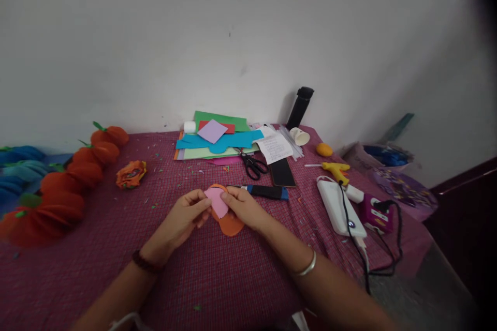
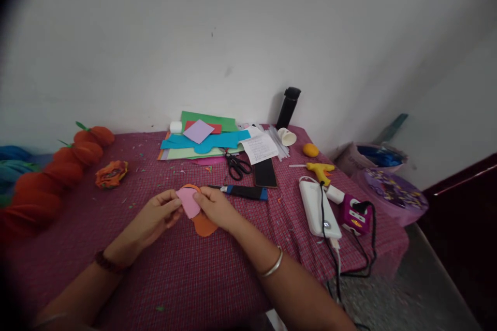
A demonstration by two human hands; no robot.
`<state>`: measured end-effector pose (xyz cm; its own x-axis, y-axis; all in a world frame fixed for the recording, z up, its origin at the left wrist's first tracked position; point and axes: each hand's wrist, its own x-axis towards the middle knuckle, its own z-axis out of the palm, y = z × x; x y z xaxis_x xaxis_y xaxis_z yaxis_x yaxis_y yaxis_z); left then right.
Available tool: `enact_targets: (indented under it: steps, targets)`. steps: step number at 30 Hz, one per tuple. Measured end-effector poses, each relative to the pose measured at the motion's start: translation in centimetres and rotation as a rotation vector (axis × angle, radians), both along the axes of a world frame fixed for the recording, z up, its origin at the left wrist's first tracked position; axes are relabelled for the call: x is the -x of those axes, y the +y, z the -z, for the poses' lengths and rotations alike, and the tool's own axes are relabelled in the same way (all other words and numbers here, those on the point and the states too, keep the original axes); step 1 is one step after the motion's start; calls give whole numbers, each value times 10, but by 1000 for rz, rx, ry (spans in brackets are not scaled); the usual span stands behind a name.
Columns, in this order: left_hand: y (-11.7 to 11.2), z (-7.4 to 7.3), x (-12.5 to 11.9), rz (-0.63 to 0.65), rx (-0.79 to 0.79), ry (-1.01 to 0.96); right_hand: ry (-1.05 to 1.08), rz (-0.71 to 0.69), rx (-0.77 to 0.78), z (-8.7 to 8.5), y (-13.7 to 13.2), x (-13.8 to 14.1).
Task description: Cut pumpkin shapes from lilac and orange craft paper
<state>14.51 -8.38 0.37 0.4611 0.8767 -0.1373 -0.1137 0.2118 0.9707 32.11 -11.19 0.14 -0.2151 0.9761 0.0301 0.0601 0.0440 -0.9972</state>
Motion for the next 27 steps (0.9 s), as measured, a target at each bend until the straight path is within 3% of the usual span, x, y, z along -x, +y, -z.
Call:
enact_targets:
  steps: [10,15,21,24,27]
  targets:
    - [0,0,-1,-70,66,-14,-99,-56,-91,-4,-2,-1]
    - [-1,0,-4,-158,74,16,-43,-29,-38,-2,0,-4]
    - [-1,0,-5,-180,181,-4,-20,-9,135,-3,2,-2]
    - [-3,0,-5,-134,242,-32,17,34,185,-3,1,1]
    - [-6,2,-7,-27,205,30,65,57,197,-3,1,1]
